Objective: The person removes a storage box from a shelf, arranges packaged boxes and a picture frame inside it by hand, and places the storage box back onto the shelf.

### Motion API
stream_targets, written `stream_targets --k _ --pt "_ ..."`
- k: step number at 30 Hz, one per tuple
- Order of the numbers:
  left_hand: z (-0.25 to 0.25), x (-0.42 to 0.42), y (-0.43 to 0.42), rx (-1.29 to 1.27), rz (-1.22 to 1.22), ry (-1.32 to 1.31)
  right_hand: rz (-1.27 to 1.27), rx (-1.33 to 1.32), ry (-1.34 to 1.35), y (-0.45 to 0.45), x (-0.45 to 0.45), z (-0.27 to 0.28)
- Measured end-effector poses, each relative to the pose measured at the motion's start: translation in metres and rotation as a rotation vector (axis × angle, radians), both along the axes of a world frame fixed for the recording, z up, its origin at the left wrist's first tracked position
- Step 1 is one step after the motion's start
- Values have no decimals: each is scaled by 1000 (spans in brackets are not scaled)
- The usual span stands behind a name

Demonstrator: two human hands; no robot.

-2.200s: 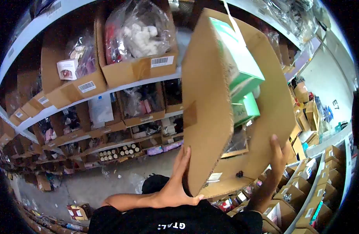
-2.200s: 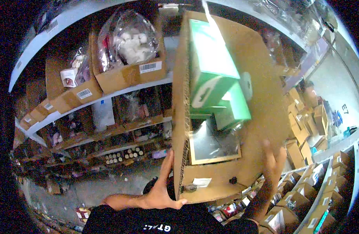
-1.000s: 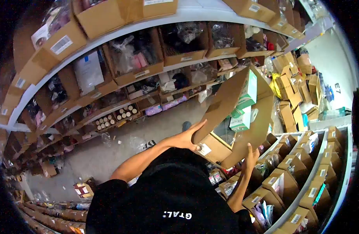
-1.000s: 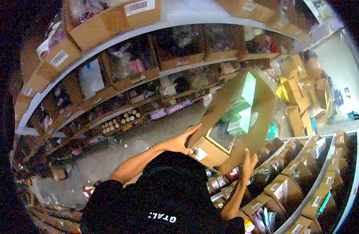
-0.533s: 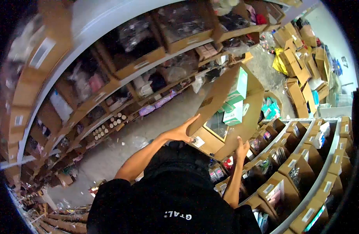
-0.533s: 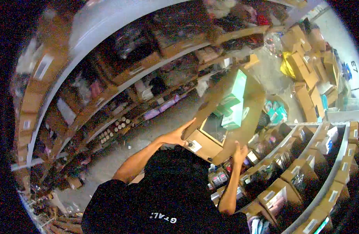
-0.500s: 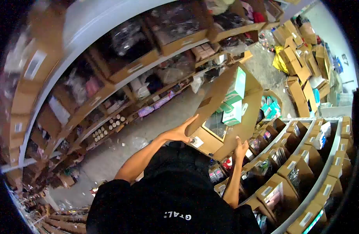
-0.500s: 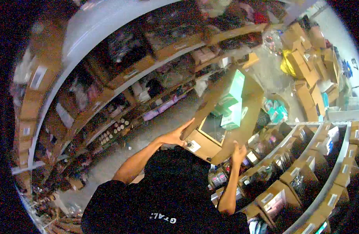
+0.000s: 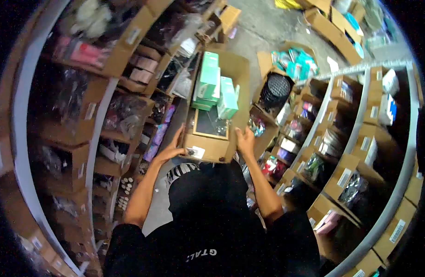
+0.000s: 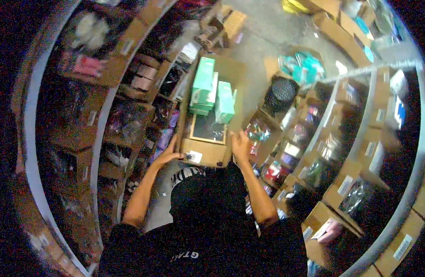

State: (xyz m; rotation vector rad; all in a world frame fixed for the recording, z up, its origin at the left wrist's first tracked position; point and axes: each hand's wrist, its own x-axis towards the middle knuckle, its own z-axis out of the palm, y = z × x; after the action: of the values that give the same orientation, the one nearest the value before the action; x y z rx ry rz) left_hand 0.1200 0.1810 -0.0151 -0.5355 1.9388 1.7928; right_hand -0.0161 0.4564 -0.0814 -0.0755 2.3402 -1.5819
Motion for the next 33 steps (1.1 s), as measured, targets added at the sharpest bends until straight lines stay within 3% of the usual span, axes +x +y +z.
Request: stream_targets --k 2,5,7,10,14,18,20,23,26,28,29,32,33 --pt "-49 9 -17 17 -21 -50 -28 -103 -104 -19 2 -12" --pt "-89 19 -40 22 -21 -148 -107 -126 46 -32 27 -60" --pt "-107 20 -44 -50 -28 -271 -149 -215 -136 -41 40 -76" --pt "-139 20 -53 -56 -121 -272 -212 -164 -134 -57 56 -102" --pt "-233 48 -70 -105 -187 -405 -236 -134 -139 -68 91 -195" --pt "-259 37 -80 -129 -252 -407 -272 33 -112 -83 112 -245" --pt "-300 51 -78 -132 -273 -455 -276 22 -170 -81 126 -277" --pt "-364 66 -90 123 -64 -283 -348 -4 -115 -89 131 -319" --pt "-364 57 -77 -1 -128 -360 -310 -27 -260 -90 149 -349" --pt "-390 68 -80 -135 -120 -148 -429 -105 -264 -100 160 -370" --pt "-410 76 -85 -143 -109 -146 -537 -125 -197 -107 167 -381" --pt "-456 94 -96 144 118 -362 -483 -46 -175 -117 179 -413" --pt "-456 87 -98 -14 5 -386 -468 -11 -264 -119 179 -416"
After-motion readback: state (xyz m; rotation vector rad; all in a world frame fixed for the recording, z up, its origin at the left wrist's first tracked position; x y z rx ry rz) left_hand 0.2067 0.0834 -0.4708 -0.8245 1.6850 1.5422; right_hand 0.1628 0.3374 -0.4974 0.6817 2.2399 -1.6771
